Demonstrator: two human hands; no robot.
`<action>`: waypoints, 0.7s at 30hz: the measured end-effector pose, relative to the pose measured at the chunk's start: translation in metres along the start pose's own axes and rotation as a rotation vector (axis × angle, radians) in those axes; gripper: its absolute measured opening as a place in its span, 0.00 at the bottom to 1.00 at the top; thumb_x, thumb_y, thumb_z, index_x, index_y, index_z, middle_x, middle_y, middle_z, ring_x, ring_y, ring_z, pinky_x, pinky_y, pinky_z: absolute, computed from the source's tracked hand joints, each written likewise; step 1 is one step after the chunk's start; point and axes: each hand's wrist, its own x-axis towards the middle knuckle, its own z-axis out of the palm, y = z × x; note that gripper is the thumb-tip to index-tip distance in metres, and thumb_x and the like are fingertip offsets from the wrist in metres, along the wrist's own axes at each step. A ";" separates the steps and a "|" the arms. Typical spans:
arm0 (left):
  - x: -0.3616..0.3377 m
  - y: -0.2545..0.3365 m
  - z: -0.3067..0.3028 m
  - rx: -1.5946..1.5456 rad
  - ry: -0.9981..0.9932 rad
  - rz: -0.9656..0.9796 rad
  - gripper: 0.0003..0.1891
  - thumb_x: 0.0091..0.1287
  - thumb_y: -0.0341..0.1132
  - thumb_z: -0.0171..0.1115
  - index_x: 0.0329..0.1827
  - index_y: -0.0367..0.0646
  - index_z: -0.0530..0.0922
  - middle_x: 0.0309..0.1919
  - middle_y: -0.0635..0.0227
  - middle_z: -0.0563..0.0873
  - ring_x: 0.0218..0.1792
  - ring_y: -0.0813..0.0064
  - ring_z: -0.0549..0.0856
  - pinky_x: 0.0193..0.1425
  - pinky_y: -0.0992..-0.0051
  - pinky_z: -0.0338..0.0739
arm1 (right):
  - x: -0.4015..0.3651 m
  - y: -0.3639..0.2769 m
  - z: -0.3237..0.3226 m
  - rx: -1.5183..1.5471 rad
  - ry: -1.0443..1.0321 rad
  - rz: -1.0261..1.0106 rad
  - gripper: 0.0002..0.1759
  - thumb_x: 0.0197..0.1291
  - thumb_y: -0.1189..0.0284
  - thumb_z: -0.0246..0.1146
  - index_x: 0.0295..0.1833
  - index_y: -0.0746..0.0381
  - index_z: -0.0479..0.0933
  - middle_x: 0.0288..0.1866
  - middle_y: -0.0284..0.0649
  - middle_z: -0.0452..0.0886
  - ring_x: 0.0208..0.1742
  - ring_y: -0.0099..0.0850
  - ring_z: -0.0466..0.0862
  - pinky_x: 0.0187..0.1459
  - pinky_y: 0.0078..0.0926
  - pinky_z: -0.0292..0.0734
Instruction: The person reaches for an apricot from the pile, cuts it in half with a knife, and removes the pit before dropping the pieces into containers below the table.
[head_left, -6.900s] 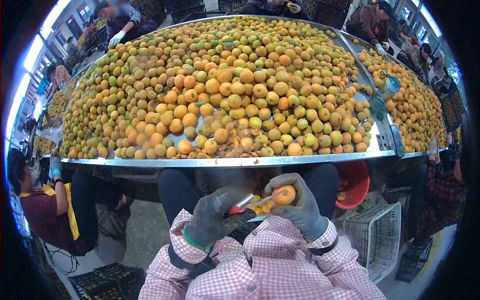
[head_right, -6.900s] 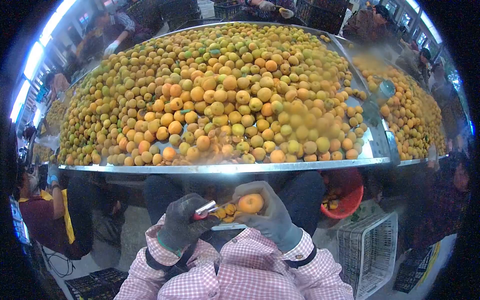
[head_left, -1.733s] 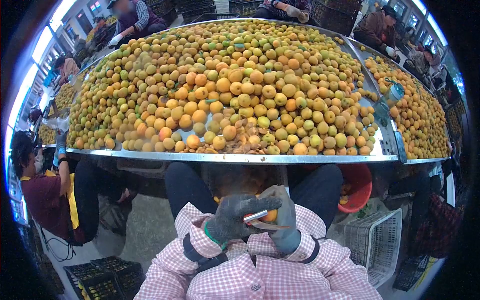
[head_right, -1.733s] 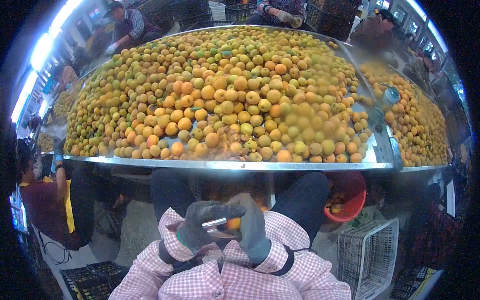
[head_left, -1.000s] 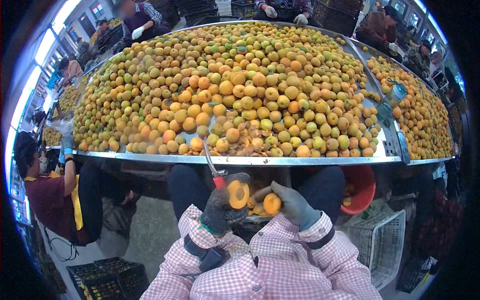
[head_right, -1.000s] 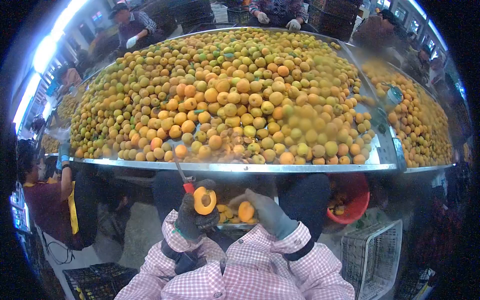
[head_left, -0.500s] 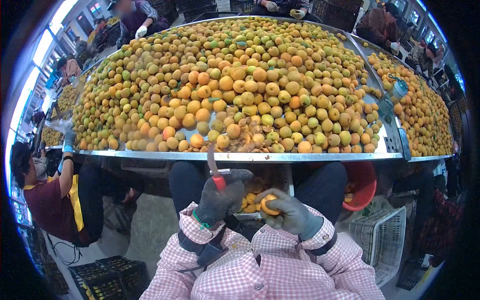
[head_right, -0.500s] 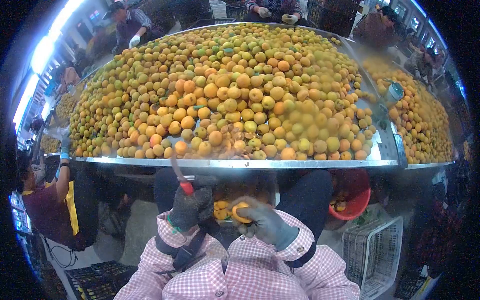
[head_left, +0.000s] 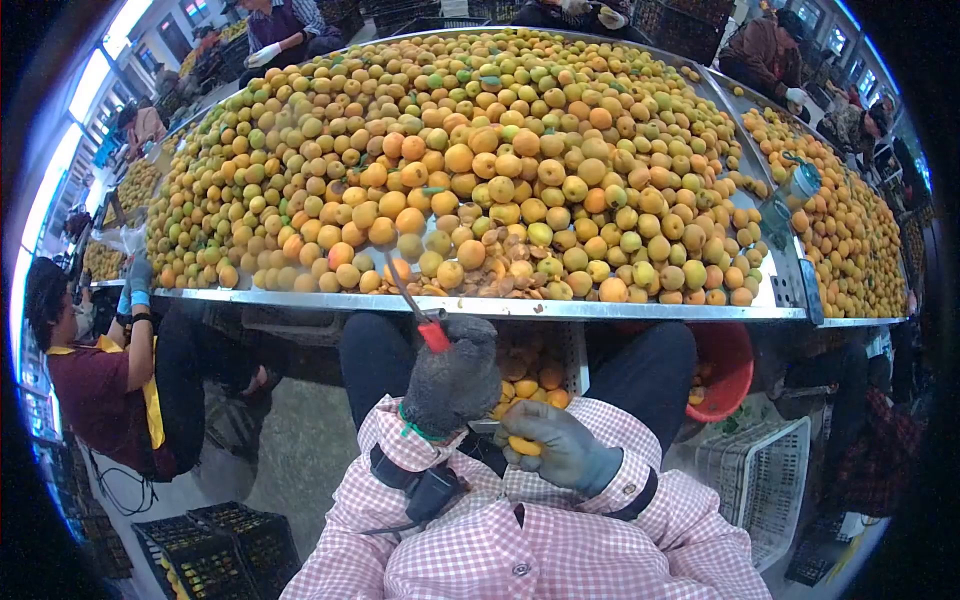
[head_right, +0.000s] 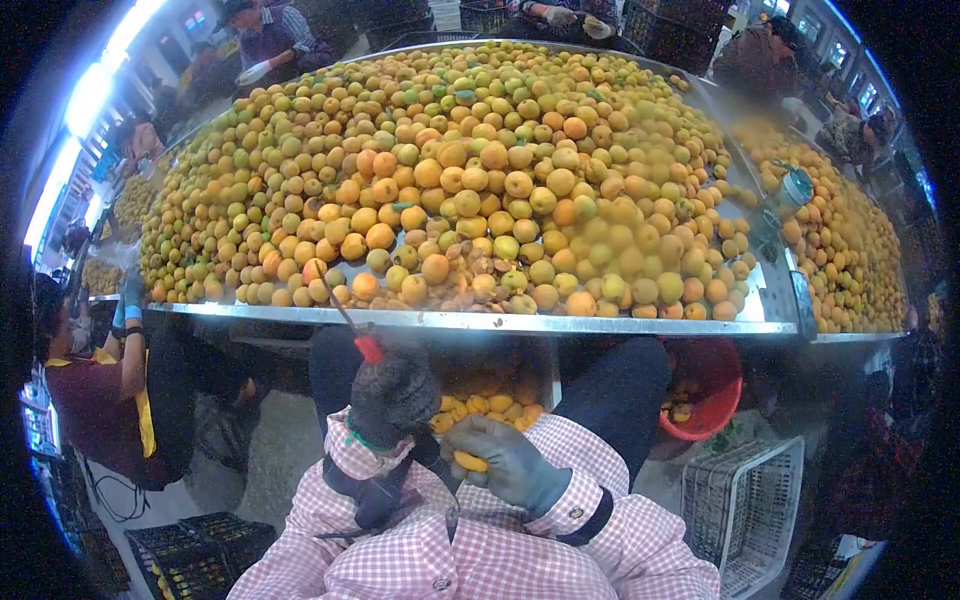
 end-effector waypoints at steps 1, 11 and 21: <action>0.003 0.001 -0.014 -0.169 -0.017 0.007 0.13 0.64 0.38 0.59 0.27 0.41 0.69 0.12 0.73 0.67 0.08 0.79 0.65 0.10 0.78 0.57 | -0.003 -0.003 0.006 -0.022 0.126 0.000 0.05 0.62 0.74 0.56 0.41 0.65 0.72 0.36 0.38 0.75 0.30 0.22 0.74 0.28 0.15 0.68; -0.007 -0.008 0.041 0.231 -0.126 0.033 0.10 0.62 0.35 0.61 0.41 0.40 0.72 0.14 0.72 0.68 0.08 0.81 0.65 0.10 0.79 0.56 | -0.008 -0.002 -0.019 -0.012 0.001 -0.037 0.08 0.63 0.72 0.58 0.43 0.65 0.72 0.36 0.42 0.76 0.31 0.26 0.76 0.32 0.18 0.69; -0.002 -0.017 0.037 0.783 -0.194 0.331 0.12 0.60 0.34 0.63 0.41 0.38 0.72 0.20 0.72 0.73 0.14 0.80 0.71 0.15 0.79 0.64 | -0.007 -0.009 -0.009 0.002 -0.040 0.031 0.19 0.63 0.66 0.57 0.55 0.66 0.69 0.42 0.40 0.78 0.38 0.27 0.80 0.32 0.17 0.78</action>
